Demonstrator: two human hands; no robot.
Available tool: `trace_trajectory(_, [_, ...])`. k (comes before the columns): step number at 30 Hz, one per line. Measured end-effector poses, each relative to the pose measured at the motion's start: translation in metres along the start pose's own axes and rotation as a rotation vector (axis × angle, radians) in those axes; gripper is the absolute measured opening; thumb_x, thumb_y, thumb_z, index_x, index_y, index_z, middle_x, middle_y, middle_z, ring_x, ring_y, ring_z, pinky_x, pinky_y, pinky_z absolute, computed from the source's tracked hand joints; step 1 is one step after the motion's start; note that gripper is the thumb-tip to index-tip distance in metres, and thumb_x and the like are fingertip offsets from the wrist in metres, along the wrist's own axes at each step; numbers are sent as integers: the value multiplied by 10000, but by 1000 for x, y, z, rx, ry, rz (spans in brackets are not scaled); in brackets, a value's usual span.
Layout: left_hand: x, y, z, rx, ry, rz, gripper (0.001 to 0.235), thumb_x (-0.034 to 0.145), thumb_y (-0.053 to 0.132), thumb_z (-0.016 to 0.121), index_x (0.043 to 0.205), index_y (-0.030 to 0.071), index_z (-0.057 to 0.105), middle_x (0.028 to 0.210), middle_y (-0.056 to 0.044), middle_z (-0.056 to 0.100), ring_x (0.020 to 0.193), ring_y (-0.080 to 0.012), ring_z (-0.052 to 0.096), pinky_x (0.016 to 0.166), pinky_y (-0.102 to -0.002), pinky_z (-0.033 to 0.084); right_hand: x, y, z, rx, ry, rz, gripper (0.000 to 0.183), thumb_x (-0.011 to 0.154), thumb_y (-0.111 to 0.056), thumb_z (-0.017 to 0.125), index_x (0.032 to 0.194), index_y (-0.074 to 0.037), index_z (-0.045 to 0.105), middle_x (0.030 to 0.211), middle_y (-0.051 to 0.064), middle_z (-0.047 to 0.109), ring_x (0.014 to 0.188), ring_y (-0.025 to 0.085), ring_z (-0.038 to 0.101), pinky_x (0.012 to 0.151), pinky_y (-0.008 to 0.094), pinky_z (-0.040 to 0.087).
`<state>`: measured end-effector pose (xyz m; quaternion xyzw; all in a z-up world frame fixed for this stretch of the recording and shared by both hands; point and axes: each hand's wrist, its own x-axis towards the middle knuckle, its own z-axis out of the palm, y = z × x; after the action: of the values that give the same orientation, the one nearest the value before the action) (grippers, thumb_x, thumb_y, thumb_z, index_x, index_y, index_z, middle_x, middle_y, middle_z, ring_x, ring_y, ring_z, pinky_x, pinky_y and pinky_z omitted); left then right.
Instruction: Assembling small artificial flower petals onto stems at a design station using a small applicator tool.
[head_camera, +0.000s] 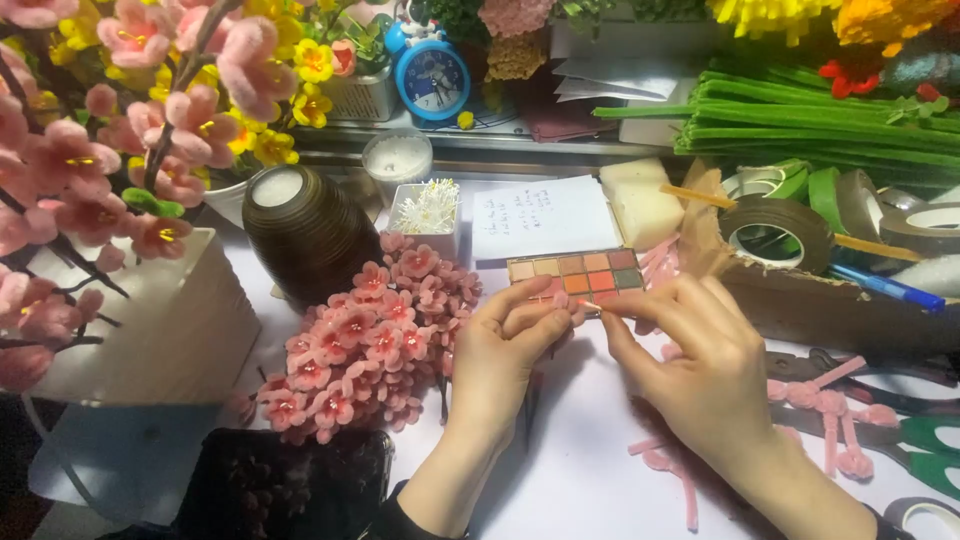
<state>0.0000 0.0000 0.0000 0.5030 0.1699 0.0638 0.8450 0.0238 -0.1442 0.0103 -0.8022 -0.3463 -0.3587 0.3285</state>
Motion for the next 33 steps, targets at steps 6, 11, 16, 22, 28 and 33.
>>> trace_trajectory(6, [-8, -2, 9, 196, 3, -48, 472, 695, 59, 701, 1157, 24, 609, 773, -65, 715, 619, -102, 569, 645, -216, 484, -10, 5, 1, -6, -11, 21, 59, 819, -56, 691, 845, -109, 681, 731, -12, 591, 641, 177, 458, 617, 261, 390])
trace_trajectory(11, [-11, 4, 13, 227, 30, -85, 457, 694, 63, 712, 1142, 46, 625, 799, -71, 731, 629, -101, 575, 651, -208, 464, -11, 9, 1, 9, -20, 27, 52, 809, -56, 690, 812, -103, 668, 701, -17, 584, 613, 172, 429, 592, 267, 372])
trace_trajectory(16, [-9, 1, 12, 217, 18, -72, 437, 703, 42, 710, 1129, 28, 614, 777, -81, 726, 596, -102, 546, 588, -211, 448, -11, 9, 0, 15, -34, 43, 43, 805, -64, 682, 802, -104, 667, 705, -10, 580, 626, 176, 447, 581, 273, 378])
trace_trajectory(22, [-10, 3, 14, 230, 42, -89, 445, 687, 47, 715, 1123, 37, 626, 791, -85, 738, 612, -108, 574, 601, -212, 453, -11, 9, 2, 22, -28, 42, 61, 795, -54, 679, 788, -112, 662, 671, -10, 537, 613, 166, 431, 571, 266, 375])
trace_trajectory(28, [-9, 1, 13, 204, 38, -71, 449, 686, 37, 719, 1123, 21, 616, 806, -108, 743, 592, -112, 553, 564, -212, 432, -11, 8, 1, 28, -23, 43, 47, 798, -49, 678, 802, -94, 664, 699, 0, 575, 616, 172, 447, 571, 267, 373])
trace_trajectory(33, [-12, 3, 14, 196, 38, -90, 462, 692, 37, 703, 1139, 14, 590, 822, -125, 750, 582, -121, 565, 556, -205, 418, -11, 9, 1, 47, -1, 38, 39, 817, -64, 671, 802, -97, 655, 706, -8, 588, 596, 169, 437, 594, 273, 362])
